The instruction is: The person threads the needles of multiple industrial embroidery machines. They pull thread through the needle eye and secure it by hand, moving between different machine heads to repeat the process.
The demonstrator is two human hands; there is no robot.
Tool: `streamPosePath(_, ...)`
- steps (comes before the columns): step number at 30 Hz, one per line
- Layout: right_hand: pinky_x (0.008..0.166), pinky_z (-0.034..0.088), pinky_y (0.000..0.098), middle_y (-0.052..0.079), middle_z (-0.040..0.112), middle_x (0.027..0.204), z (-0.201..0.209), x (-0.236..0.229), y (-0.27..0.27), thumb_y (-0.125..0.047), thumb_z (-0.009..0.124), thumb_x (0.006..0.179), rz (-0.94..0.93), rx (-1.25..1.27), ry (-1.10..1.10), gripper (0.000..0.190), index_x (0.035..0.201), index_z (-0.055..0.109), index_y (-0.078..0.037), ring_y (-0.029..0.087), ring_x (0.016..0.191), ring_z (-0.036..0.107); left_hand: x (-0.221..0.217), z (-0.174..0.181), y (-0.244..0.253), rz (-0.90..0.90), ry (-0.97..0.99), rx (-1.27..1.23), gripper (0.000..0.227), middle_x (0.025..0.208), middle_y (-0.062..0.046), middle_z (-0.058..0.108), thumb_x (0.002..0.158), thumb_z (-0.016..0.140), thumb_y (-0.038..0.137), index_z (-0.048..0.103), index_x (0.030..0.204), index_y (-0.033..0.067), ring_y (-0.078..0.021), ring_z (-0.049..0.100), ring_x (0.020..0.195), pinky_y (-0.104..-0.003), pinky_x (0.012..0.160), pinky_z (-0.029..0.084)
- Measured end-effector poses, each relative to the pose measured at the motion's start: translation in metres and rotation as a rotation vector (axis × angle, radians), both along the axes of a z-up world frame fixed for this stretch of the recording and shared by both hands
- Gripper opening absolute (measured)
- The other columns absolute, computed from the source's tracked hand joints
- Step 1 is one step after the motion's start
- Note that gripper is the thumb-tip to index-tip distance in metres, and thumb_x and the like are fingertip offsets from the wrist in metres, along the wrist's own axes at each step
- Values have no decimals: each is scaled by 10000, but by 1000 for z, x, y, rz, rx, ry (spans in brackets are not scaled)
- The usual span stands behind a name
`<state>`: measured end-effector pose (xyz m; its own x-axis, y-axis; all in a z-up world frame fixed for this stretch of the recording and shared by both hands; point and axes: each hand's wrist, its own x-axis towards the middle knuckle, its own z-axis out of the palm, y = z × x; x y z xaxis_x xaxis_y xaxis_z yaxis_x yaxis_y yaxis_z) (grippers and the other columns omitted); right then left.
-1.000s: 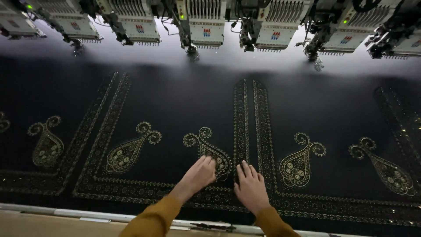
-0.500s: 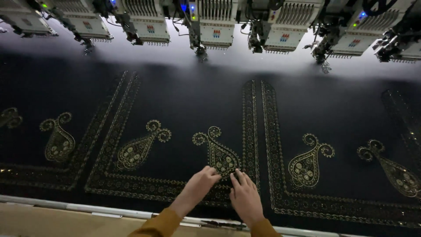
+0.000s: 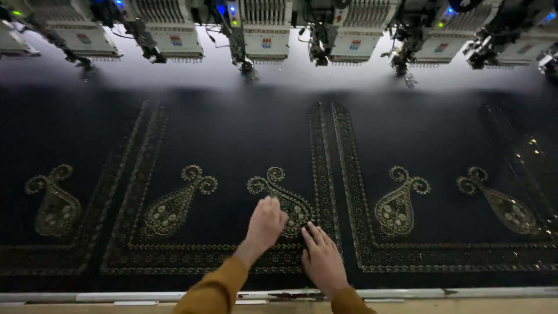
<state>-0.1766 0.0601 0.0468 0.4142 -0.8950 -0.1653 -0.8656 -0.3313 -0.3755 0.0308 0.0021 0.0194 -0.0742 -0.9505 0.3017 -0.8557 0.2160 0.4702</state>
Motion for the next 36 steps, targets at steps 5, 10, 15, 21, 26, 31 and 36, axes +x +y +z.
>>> streamPosePath(5, 1204, 275, 461, 61, 289, 1674, 4, -4, -2, -257, 539, 986, 20, 6, -26, 621, 1576, 377, -148, 307, 1522, 261, 4, 0, -32, -74, -14, 97, 155, 899, -56, 564, 1045, 504, 157, 566, 910, 111, -238, 520, 852, -392, 838, 447)
streamPosePath(10, 1208, 266, 469, 59, 291, 1672, 14, 2, 2, -291, 568, 980, 6, 56, -28, 628, 1567, 395, -153, 310, 1518, 262, 15, -37, -44, -155, -298, 103, 293, 840, 21, 559, 982, 531, -39, 643, 795, 157, -206, 541, 846, -349, 836, 475)
streamPosePath(15, 1180, 294, 472, 34, 282, 1680, 14, -4, -3, -297, 548, 991, 19, 81, -27, 621, 1576, 385, -167, 286, 1523, 260, -4, 5, -39, 90, 118, 42, 267, 1138, -190, 719, 944, 615, -32, 755, 1155, 53, -340, 693, 1063, -379, 823, 625)
streamPosePath(21, 1191, 276, 457, 54, 305, 1670, 21, -10, -4, -194, 589, 950, 61, 87, -86, 679, 1587, 360, -131, 284, 1523, 264, -43, 32, 22, -140, -157, 223, 632, 1703, -173, 146, 1116, 229, 380, 203, 1605, -20, -291, 75, 1579, -423, 1266, 48)
streamPosePath(26, 1198, 273, 427, 21, 251, 1692, 24, -13, -5, -213, 538, 1004, 75, 134, -55, 623, 1594, 349, -150, 247, 1547, 211, -2, 27, 71, -168, -539, -40, 831, 1733, -65, 95, 1050, 318, 631, 125, 1648, 87, -214, 64, 1601, -365, 1299, 52)
streamPosePath(31, 1181, 322, 403, 3, 317, 1669, 28, -12, -11, -177, 546, 1001, 64, 126, -101, 587, 1571, 404, -151, 240, 1528, 269, 3, 18, 32, -123, -342, 211, 883, 1731, -110, -5, 1066, 284, 663, 15, 1651, 59, -261, -7, 1581, -399, 1251, 25)
streamPosePath(36, 1229, 234, 400, 75, 337, 1655, 5, -14, 2, -115, 598, 914, 38, 68, -112, 728, 1591, 330, -85, 265, 1535, 259, -48, 13, 30, -31, -110, 157, 878, 1704, -243, -1, 1061, 317, 610, 98, 1615, -36, -358, -33, 1582, -462, 1264, -35)
